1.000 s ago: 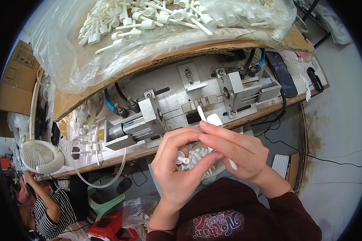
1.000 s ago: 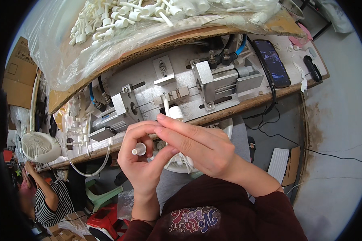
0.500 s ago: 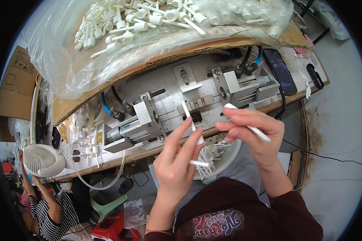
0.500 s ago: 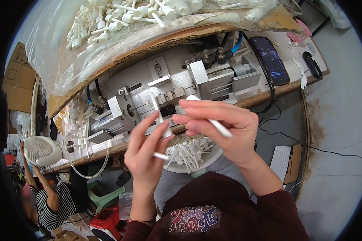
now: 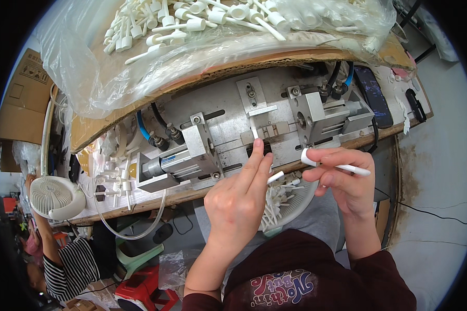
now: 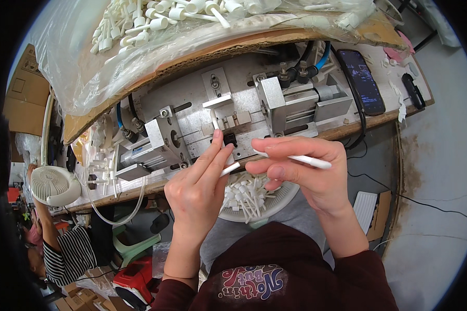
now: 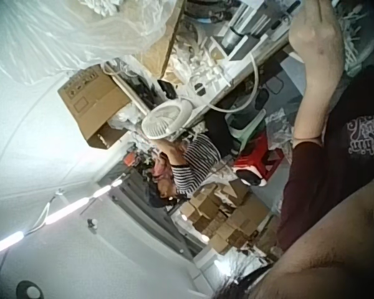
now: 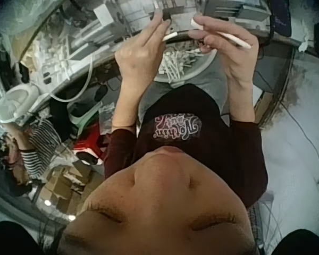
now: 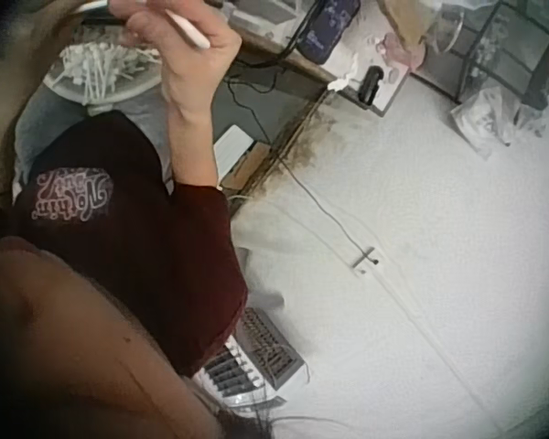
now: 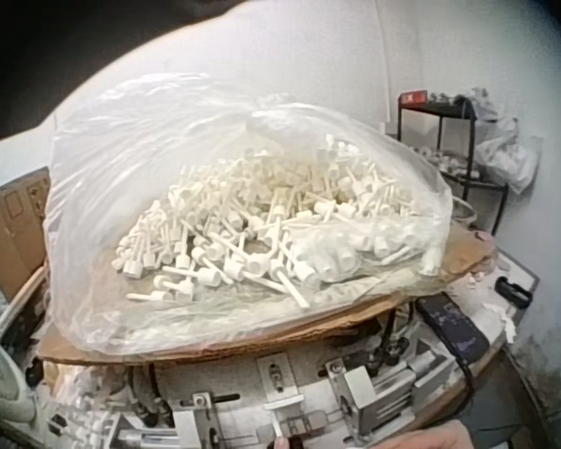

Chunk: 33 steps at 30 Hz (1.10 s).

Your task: Assembling small plastic pump or sprayer components using a pneumatic assembly machine.

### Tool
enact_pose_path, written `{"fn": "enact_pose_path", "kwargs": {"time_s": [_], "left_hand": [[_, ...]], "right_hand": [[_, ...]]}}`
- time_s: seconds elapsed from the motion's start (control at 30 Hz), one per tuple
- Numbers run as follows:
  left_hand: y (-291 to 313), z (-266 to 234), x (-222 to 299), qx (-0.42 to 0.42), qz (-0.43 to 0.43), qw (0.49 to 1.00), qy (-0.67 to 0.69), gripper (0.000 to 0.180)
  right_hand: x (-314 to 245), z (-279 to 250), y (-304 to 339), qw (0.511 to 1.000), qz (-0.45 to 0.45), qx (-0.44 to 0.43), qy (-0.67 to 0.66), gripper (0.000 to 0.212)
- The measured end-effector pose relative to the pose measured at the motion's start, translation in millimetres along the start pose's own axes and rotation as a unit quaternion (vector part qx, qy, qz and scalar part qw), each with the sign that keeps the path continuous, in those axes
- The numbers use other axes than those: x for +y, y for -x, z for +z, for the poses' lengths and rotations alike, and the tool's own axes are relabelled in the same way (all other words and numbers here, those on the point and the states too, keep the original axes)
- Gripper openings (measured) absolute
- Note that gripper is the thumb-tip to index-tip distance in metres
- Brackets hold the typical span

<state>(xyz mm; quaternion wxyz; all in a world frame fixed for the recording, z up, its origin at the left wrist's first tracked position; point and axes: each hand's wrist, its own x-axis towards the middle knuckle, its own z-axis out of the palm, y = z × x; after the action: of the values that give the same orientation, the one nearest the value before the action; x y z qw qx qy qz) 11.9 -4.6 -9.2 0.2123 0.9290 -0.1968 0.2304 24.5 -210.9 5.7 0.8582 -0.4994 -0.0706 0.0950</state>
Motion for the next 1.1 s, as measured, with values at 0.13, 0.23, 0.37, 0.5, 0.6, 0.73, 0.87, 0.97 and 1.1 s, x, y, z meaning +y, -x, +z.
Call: {"fn": "enact_pose_path", "kwargs": {"time_s": [0.13, 0.23, 0.37, 0.5, 0.6, 0.73, 0.87, 0.97, 1.1], "left_hand": [[-0.5, -2.8, 1.0, -0.009, -0.012, 1.000, 0.011, 0.029], [2.8, -4.0, 0.5, -0.013, -0.059, 0.993, 0.101, 0.036], [1.7, -21.3, 8.8, -0.046, -0.197, 0.847, 0.492, 0.050], [7.5, -29.8, 14.3, -0.146, -0.259, 0.767, 0.568, 0.053], [10.5, -35.9, 12.8, -0.161, -0.254, 0.751, 0.588, 0.051], [13.5, -36.6, 9.8, -0.128, -0.231, 0.731, 0.629, 0.050], [17.0, -34.2, 12.8, -0.079, -0.253, 0.705, 0.658, 0.051], [24.0, -36.6, 6.1, -0.043, -0.217, 0.754, 0.619, 0.051], [15.1, -33.6, 14.7, 0.057, -0.124, 0.961, 0.239, 0.045]], "right_hand": [[0.6, -4.4, -0.7, 0.995, 0.052, -0.021, -0.084, 0.025], [1.3, -6.5, 2.2, 0.987, 0.079, -0.040, -0.134, 0.026], [2.4, -0.8, 4.2, 0.972, 0.130, -0.069, -0.180, 0.026], [5.2, 8.5, 2.4, 0.964, 0.169, -0.105, -0.174, 0.027], [1.9, 11.4, 1.9, 0.960, 0.169, -0.126, -0.187, 0.028], [-3.5, 6.0, 4.0, 0.956, 0.198, -0.142, -0.163, 0.029], [0.6, 7.0, 4.8, 0.952, 0.187, -0.134, -0.201, 0.044], [4.0, 6.1, 3.5, 0.966, 0.142, -0.058, -0.208, 0.056], [7.4, 0.0, 6.4, 0.989, 0.087, 0.019, -0.119, 0.049]]}}
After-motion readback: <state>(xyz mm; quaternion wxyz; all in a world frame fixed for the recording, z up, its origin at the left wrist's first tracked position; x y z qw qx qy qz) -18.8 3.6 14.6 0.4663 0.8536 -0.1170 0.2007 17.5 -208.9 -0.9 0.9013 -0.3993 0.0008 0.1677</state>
